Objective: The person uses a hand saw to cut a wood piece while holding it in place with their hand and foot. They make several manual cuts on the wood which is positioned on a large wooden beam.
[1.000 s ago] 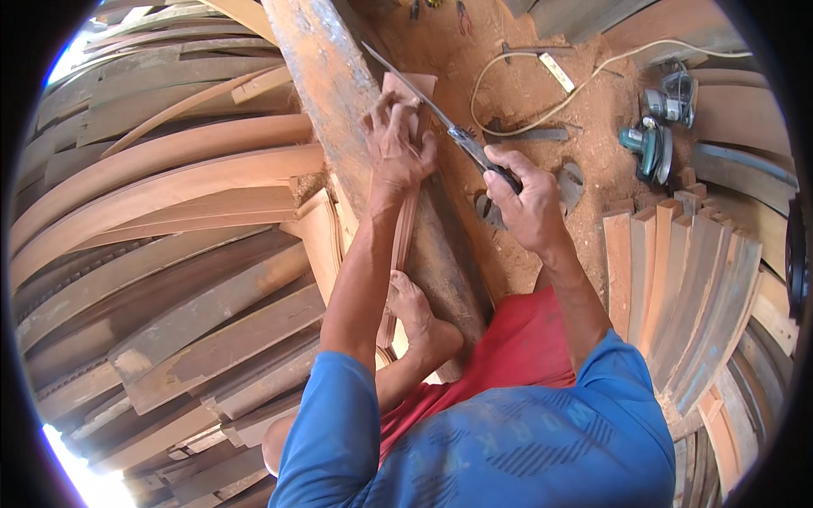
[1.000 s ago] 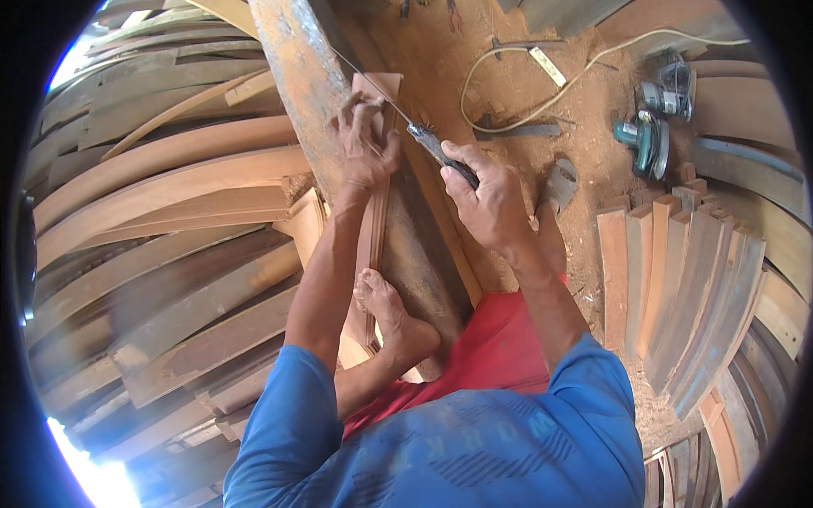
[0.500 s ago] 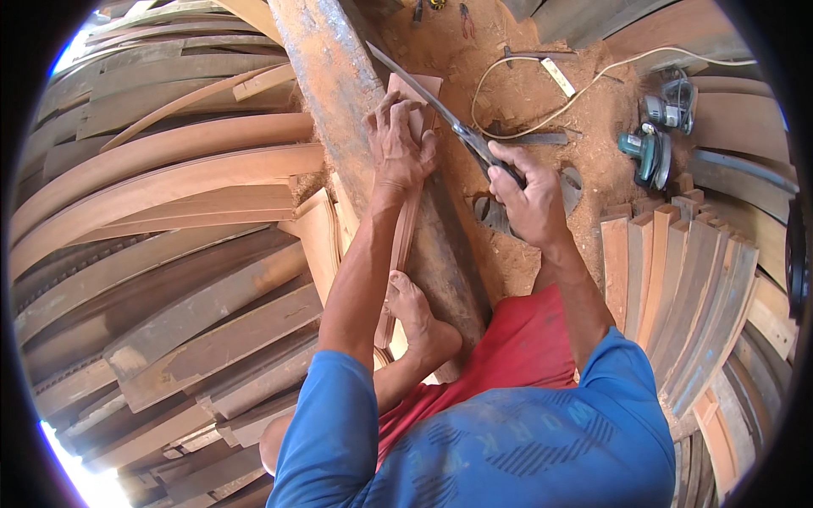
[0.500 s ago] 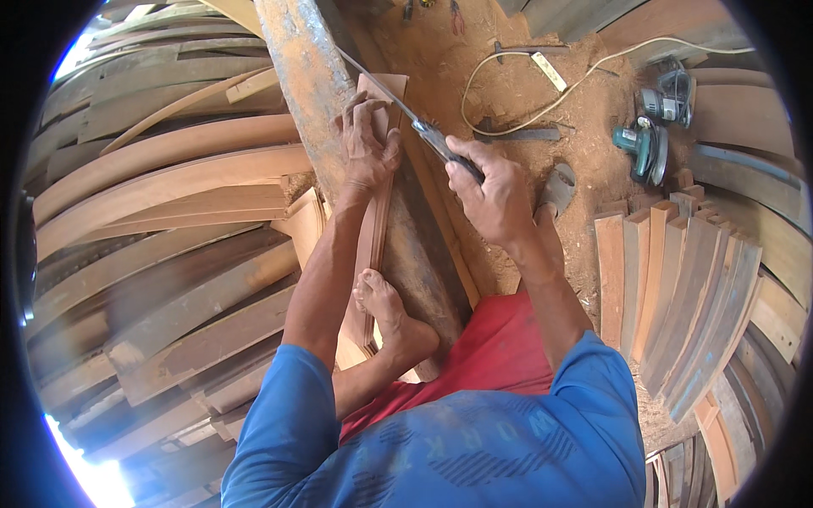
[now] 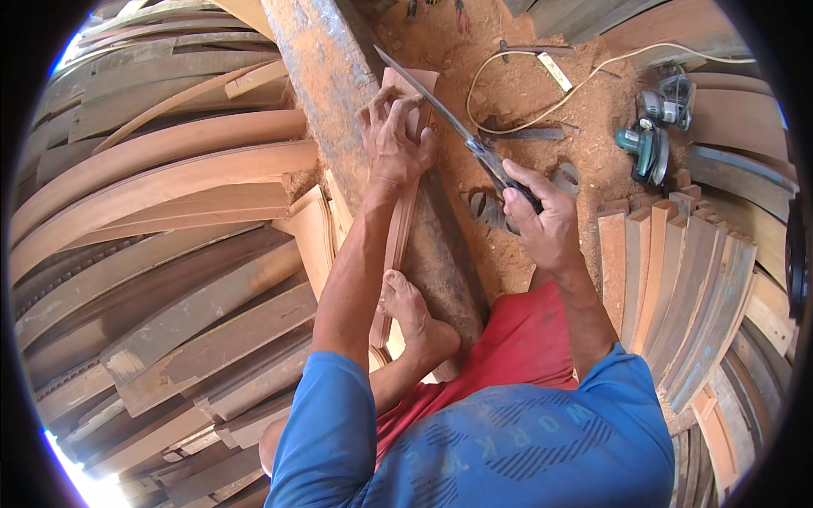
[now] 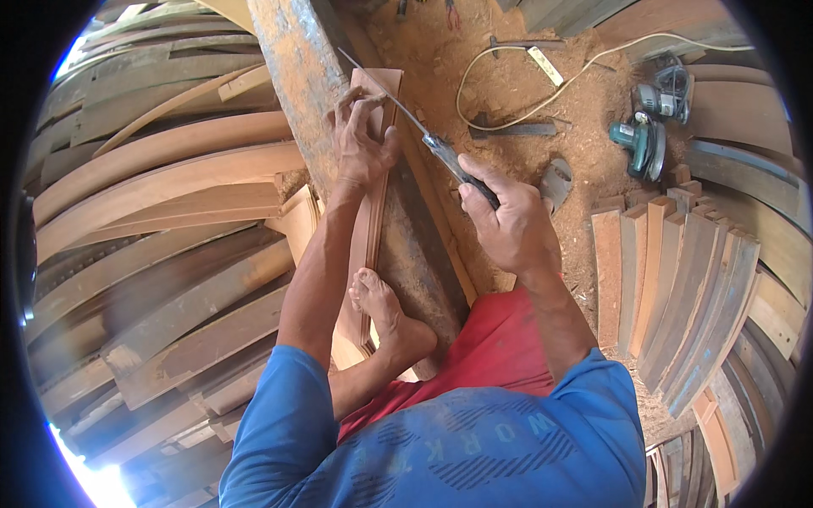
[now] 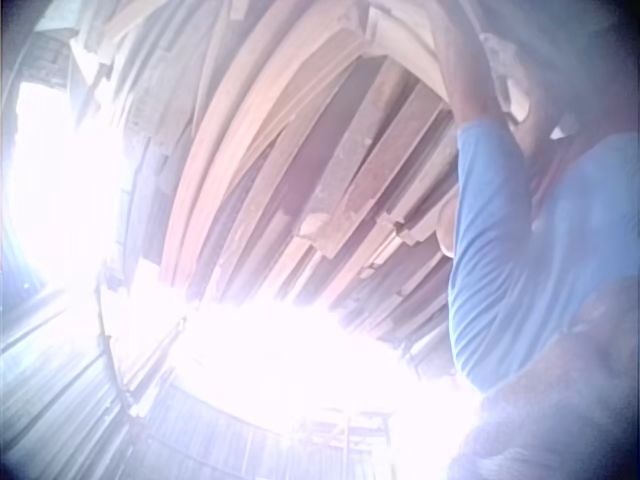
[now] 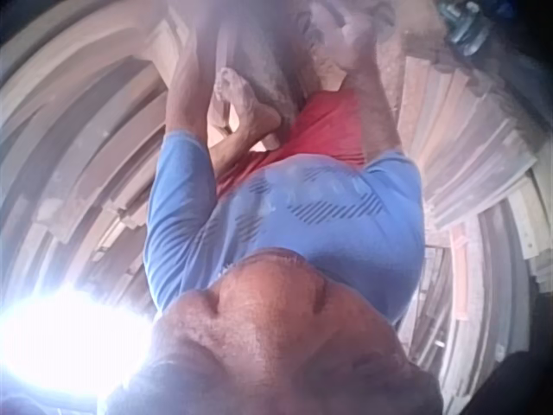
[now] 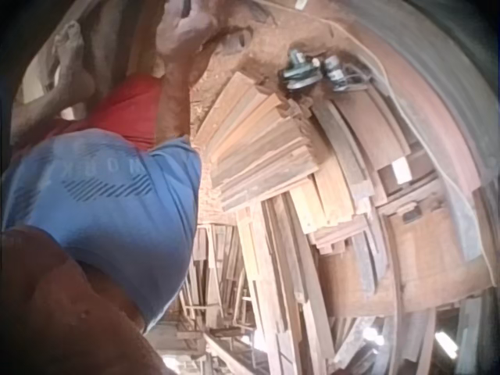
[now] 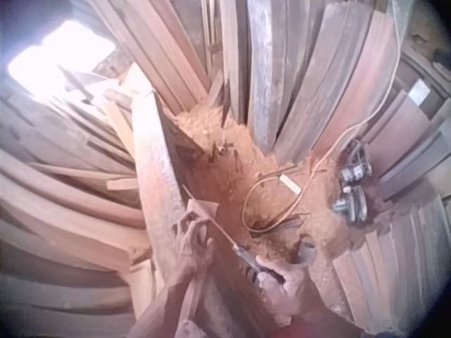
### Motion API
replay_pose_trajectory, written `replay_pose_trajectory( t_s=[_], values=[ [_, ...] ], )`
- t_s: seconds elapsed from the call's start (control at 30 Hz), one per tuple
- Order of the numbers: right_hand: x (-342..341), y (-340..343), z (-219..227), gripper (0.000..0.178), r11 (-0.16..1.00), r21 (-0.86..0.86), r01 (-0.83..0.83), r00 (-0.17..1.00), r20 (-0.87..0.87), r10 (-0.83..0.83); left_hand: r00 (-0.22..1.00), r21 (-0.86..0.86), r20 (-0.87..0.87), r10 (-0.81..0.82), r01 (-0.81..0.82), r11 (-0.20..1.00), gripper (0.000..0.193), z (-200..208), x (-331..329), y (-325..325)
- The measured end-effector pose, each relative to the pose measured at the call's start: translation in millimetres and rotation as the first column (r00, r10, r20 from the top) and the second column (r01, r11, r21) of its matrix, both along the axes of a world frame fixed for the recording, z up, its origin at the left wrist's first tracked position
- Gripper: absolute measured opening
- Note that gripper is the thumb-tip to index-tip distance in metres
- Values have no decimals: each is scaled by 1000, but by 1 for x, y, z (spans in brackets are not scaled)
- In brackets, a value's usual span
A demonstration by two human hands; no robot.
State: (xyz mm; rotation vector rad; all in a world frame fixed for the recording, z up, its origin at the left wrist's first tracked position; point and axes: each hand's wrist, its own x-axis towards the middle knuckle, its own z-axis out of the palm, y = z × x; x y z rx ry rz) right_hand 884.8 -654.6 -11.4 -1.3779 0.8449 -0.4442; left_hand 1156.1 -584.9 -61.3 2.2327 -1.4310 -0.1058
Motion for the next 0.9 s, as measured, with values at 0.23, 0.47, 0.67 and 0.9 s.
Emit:
replay_pose_trajectory(
  t_s=[0.23, 0.47, 0.67, 0.9],
  values=[
    [3, -5, -5, 37, 999, -33, -43, 999, -17, 42, 999, 12, 46, -1, 0, 1000, 54, -6, 0, 0],
    [-19, 5, -18, 35, 996, -89, -30, 997, 72, 36, 997, -29, 53, 62, -61, 998, 55, 3, -9, -5],
    [32, -11, -15, 35, 985, -172, -13, 998, 51, 22, 999, -114, 31, -27, 31, 993, 47, -11, 0, 0],
    [-33, 28, -18, 34, 986, -168, 7, 998, 70, 4, 993, -103, 113, -38, 50, 993, 45, 1, 0, 2]
  ],
)
